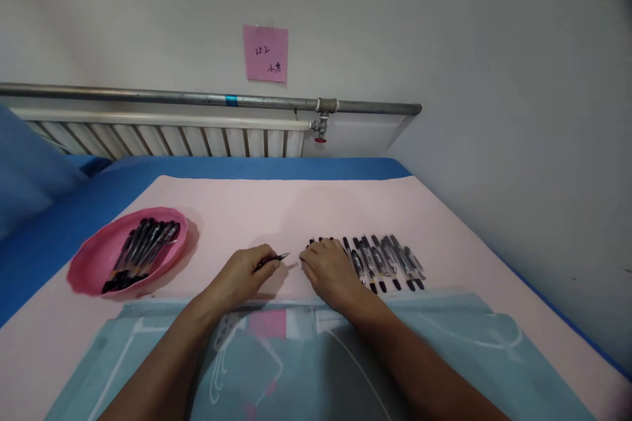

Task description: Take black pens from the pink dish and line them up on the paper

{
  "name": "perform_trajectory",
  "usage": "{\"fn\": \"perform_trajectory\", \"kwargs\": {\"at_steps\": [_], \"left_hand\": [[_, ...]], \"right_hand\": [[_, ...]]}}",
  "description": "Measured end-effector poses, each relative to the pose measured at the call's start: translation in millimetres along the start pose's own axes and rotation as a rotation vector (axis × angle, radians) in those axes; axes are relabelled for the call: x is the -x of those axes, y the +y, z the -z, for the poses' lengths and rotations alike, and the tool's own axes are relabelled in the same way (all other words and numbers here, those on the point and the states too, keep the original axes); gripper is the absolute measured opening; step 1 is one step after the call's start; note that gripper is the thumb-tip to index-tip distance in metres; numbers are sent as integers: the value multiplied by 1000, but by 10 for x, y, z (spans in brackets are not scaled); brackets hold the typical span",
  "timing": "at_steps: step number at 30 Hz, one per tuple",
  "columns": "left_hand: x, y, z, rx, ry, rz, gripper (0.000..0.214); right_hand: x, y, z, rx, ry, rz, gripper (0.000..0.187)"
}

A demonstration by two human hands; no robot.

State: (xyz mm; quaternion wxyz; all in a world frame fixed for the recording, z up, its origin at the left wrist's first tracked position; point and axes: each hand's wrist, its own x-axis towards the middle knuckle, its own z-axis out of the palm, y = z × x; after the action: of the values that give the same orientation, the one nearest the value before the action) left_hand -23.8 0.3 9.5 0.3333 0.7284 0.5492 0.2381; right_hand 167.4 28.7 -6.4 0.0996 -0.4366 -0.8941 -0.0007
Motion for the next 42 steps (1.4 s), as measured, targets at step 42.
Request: {"fn": "perform_trajectory", "kwargs": {"at_steps": [42], "left_hand": [[-17, -22, -79, 191, -18, 29, 23]], "right_hand": [[-131, -140, 1, -1522, 270, -571, 13]]}}
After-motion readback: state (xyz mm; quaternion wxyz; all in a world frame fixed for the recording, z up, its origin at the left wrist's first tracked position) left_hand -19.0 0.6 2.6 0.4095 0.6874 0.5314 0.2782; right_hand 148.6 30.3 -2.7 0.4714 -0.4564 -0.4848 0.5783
